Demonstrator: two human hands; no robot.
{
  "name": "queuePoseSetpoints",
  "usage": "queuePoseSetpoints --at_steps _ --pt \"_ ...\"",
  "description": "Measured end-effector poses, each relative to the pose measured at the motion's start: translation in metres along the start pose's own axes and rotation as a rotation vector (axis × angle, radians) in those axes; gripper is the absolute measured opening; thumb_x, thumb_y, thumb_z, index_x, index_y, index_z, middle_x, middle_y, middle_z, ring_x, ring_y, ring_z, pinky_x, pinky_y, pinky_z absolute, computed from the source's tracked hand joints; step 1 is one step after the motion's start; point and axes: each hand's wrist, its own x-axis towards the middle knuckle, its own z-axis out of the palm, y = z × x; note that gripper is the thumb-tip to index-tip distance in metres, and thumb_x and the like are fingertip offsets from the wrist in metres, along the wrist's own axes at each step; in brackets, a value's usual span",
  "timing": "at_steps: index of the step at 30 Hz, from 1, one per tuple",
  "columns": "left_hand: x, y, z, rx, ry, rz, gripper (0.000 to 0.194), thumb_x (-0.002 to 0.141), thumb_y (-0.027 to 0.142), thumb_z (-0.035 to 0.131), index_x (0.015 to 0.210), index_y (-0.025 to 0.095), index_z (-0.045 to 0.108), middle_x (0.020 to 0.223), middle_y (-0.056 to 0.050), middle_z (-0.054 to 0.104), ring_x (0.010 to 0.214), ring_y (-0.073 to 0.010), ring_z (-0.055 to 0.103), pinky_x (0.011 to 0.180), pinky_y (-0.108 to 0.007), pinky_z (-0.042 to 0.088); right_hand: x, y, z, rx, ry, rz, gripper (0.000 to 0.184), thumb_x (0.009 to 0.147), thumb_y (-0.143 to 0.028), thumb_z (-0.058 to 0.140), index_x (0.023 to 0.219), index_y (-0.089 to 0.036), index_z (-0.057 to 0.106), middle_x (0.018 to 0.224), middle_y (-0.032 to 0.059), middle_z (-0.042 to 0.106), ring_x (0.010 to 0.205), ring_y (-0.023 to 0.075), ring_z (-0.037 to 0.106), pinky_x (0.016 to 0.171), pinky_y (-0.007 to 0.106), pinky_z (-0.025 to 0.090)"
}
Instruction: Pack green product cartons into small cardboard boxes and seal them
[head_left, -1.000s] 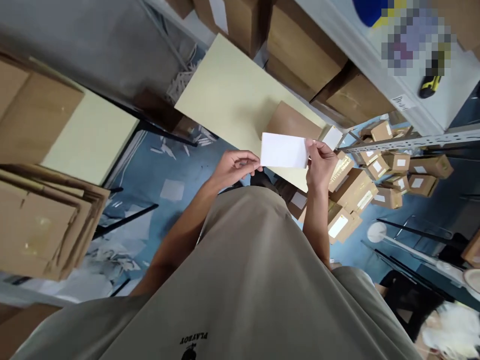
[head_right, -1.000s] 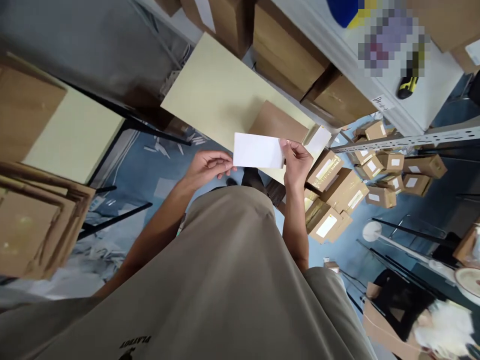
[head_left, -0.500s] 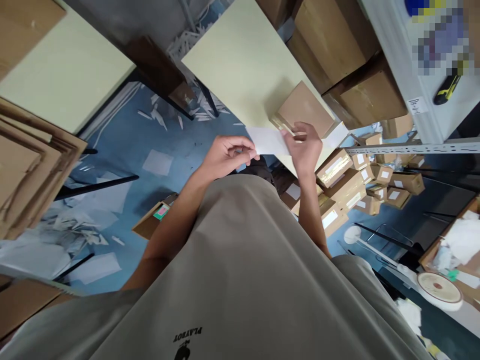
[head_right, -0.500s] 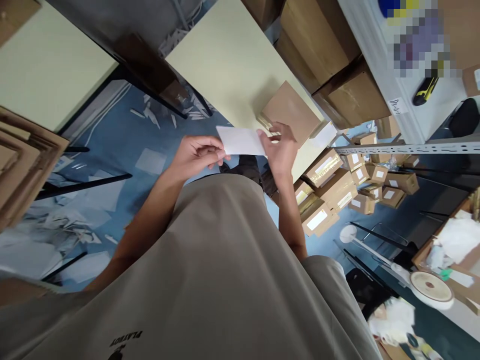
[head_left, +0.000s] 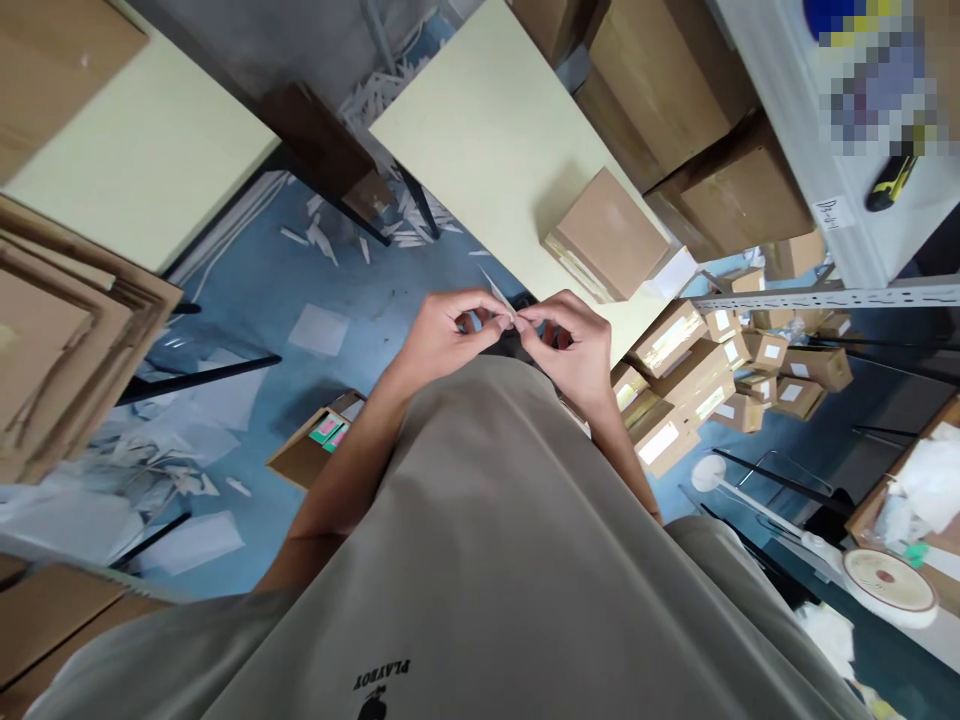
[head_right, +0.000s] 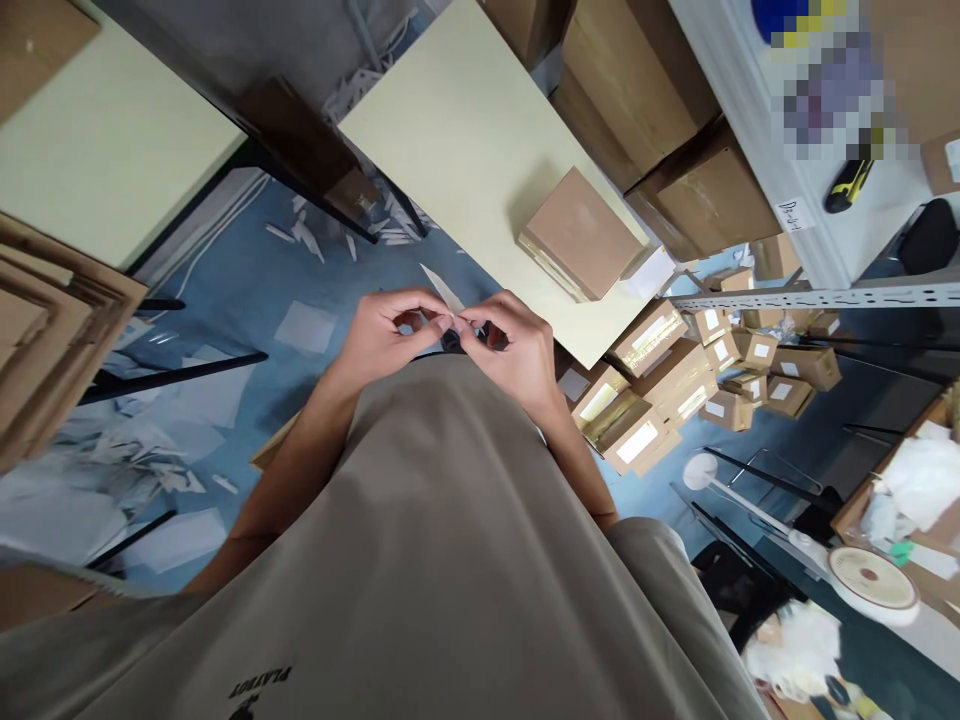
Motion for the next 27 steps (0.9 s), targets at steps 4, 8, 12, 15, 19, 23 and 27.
queuePoseSetpoints --at_steps 4,8,12,15,19,23,27 --pt "0.006 0.003 0.002 -0.001 -0.033 0.024 0.017 0.095 0.034 0.07 0.089 0.022 0.082 0.086 -0.002 0.081 0.071 -0.0138 0.068 0.064 -0.025 0.051 0.002 0.003 0.0 -0.01 0.009 0.022 0.011 0.101 -0.038 0.081 0.095 -0.029 0.083 0.091 0.0003 0.073 0.069 0.0155 0.061 0.072 0.034 0.059" --pt "0.015 0.006 0.005 0.019 -0.08 -0.001 0.019 0.096 0.037 0.07 0.09 0.023 0.082 0.087 -0.003 0.082 0.071 -0.0149 0.069 0.064 -0.026 0.052 0.003 0.007 -0.001 -0.036 0.044 0.057 0.006 0.098 -0.033 0.082 0.093 -0.029 0.081 0.089 -0.0008 0.073 0.069 0.0159 0.061 0.073 0.033 0.059" --pt "0.026 -0.003 0.006 0.067 -0.131 -0.009 0.019 0.095 0.038 0.07 0.09 0.024 0.082 0.089 -0.003 0.082 0.073 -0.016 0.07 0.066 -0.027 0.054 0.005 0.018 -0.002 -0.042 0.088 0.091 0.011 0.098 -0.029 0.075 0.087 -0.028 0.076 0.087 -0.0013 0.071 0.069 0.0155 0.061 0.073 0.031 0.057" --pt "0.04 -0.027 -0.003 0.229 -0.153 -0.023 0.013 0.09 0.032 0.071 0.089 0.024 0.081 0.09 -0.003 0.083 0.075 -0.018 0.072 0.074 -0.03 0.056 0.004 0.032 -0.01 -0.011 0.146 0.165 0.013 0.1 -0.034 0.071 0.089 -0.027 0.073 0.089 -0.0001 0.071 0.071 0.0157 0.063 0.07 0.031 0.056" --pt "0.072 -0.075 -0.039 0.575 -0.136 -0.217 0.014 0.086 0.027 0.07 0.091 0.025 0.083 0.094 -0.004 0.086 0.091 -0.0249 0.078 0.089 -0.034 0.058 -0.007 0.05 -0.029 0.122 0.391 0.358 0.028 0.1 -0.053 0.072 0.093 -0.026 0.072 0.084 0.0004 0.071 0.065 0.0167 0.065 0.061 0.03 0.054" --pt "0.127 -0.107 -0.1 0.838 -0.017 -0.458 0.018 0.091 0.031 0.068 0.095 0.023 0.084 0.107 -0.008 0.088 0.108 -0.0314 0.079 0.096 -0.037 0.057 -0.022 0.06 -0.042 0.282 0.638 0.571 0.039 0.095 -0.067 0.076 0.095 -0.028 0.07 0.071 -0.002 0.069 0.052 0.0181 0.062 0.05 0.032 0.053" --pt "0.208 -0.095 -0.164 0.998 0.123 -0.494 0.031 0.095 0.035 0.066 0.112 0.015 0.084 0.116 -0.017 0.086 0.119 -0.0378 0.078 0.1 -0.041 0.056 -0.025 0.059 -0.04 0.418 0.649 0.629 0.041 0.089 -0.068 0.083 0.091 -0.028 0.071 0.074 0.0015 0.074 0.066 0.0247 0.076 0.055 0.037 0.064"
